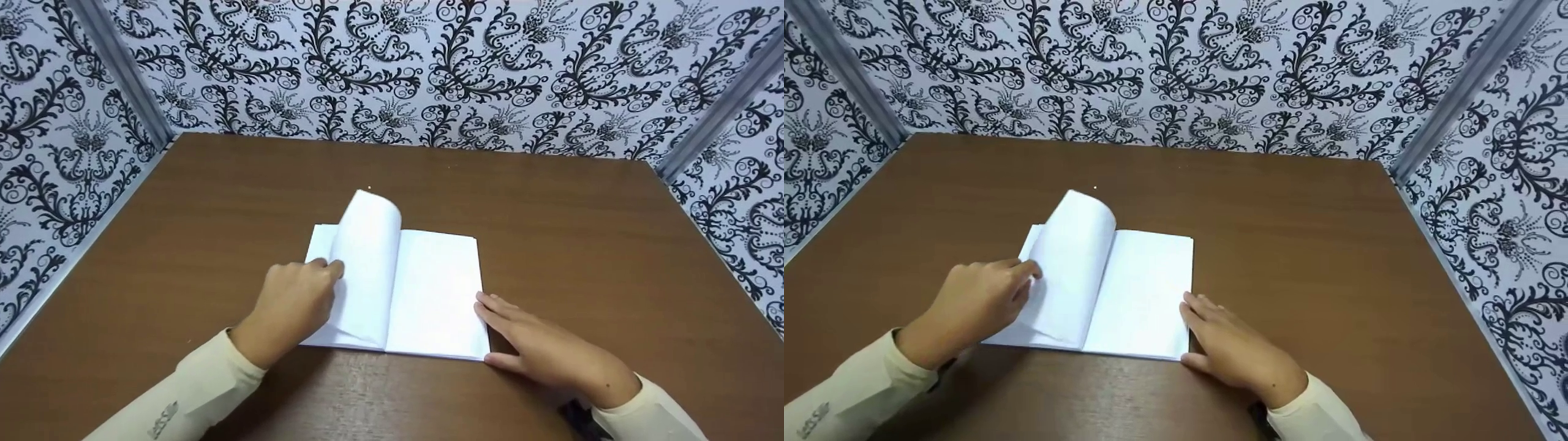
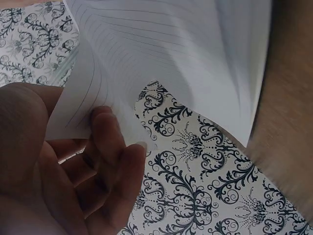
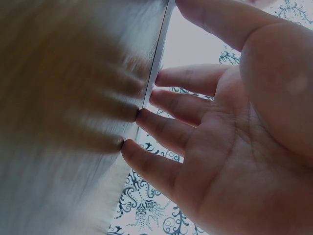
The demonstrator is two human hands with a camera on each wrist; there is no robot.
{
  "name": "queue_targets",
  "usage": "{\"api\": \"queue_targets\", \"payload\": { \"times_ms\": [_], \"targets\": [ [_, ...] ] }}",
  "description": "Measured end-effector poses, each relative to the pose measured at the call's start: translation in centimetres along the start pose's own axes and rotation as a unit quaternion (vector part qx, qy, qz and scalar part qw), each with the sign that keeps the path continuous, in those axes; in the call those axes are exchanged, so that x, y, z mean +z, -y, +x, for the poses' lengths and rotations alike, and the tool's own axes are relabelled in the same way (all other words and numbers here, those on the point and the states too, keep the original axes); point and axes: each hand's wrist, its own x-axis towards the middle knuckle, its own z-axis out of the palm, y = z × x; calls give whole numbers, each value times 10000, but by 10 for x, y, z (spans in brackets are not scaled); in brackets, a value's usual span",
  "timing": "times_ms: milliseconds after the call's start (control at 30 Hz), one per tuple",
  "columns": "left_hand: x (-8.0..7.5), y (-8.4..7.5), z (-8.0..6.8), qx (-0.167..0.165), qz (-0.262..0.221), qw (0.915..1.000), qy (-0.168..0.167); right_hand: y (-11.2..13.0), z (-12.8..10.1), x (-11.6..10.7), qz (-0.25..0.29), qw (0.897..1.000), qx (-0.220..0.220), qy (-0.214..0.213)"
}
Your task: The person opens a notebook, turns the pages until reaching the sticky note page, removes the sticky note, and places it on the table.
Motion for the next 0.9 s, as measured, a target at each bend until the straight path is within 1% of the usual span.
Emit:
{"api": "queue_targets", "payload": {
  "times_ms": [200,400,600,767,900],
  "targets": [
    [-4,5,-11,-80,-40,9996,281,0,2,2,-51,10000,-30,34],
    [-7,6,-16,-70,-16,9987,506,0,1,1,-67,10000,-58,-38],
    [-1,7,-20,-26,24,9982,596,-1,1,1,-74,10000,-47,-42],
    [5,7,-24,160,115,9975,678,-2,0,1,-86,9999,-29,-71],
    [9,8,-29,215,155,9965,792,-2,2,3,-59,9999,-42,-90]
  ]
}}
